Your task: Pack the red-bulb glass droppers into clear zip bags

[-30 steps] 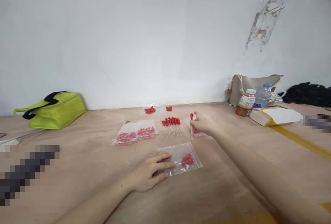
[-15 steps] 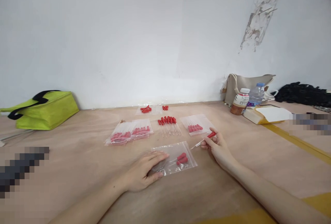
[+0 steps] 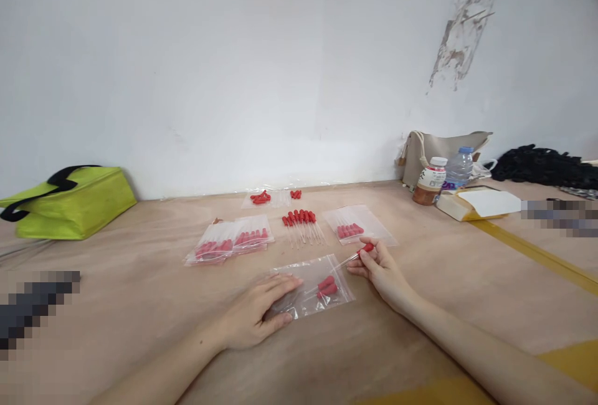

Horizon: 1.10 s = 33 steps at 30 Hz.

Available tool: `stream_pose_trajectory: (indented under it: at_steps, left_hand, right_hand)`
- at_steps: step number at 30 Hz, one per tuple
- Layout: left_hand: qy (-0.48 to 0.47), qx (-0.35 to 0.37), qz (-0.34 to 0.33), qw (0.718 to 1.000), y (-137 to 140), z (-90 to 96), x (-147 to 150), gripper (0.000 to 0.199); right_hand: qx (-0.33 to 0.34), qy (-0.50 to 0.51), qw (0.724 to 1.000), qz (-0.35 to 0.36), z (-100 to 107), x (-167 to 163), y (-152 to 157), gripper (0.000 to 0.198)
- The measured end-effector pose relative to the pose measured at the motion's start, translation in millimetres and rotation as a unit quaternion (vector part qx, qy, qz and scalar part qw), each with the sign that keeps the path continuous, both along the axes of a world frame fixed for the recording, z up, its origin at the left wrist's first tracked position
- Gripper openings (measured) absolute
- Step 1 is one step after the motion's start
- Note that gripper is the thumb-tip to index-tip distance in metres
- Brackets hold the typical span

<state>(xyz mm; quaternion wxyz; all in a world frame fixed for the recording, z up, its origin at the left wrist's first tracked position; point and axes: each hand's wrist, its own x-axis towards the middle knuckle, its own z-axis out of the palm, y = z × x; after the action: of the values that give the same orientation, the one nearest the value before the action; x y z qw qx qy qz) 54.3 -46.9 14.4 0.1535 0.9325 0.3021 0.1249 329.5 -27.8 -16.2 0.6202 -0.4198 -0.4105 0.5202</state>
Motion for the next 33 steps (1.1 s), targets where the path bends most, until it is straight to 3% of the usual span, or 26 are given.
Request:
stream_pose_trajectory:
  at_steps: [11, 14, 18, 23, 28, 33]
  left_hand:
    - [-0.008, 0.001, 0.008, 1.000, 1, -1.3, -1, 0.049]
    - [-0.013, -0.004, 0.000, 1.000, 2, -1.2, 0, 0.049]
    - [-0.003, -0.008, 0.002, 1.000, 2, -2.9, -1, 0.049]
    - [0.004, -0.008, 0.010, 1.000, 1, -4.6, -3, 0.050]
    - [0.004, -0.005, 0.008, 1.000, 1, -4.5, -2, 0.049]
    - [-0.001, -0.008, 0.008, 1.000, 1, -6.1, -2, 0.050]
  right_hand:
    - [-0.018, -0.024, 0.999, 0.016, -1, 5, -4, 0.040]
    - [-0.013, -0.108, 0.994, 0.030, -2, 5, -3, 0.033]
    - [0.036, -0.261, 0.964, 0.031, -2, 2, -3, 0.029]
    - [0.073, -0.283, 0.953, 0.076, -5, -3, 0, 0.020]
    - [0.088, -0.350, 0.930, 0.067, -9, -4, 4, 0.020]
    - [0.101, -0.264, 0.937, 0.205, 1, -8, -4, 0.031]
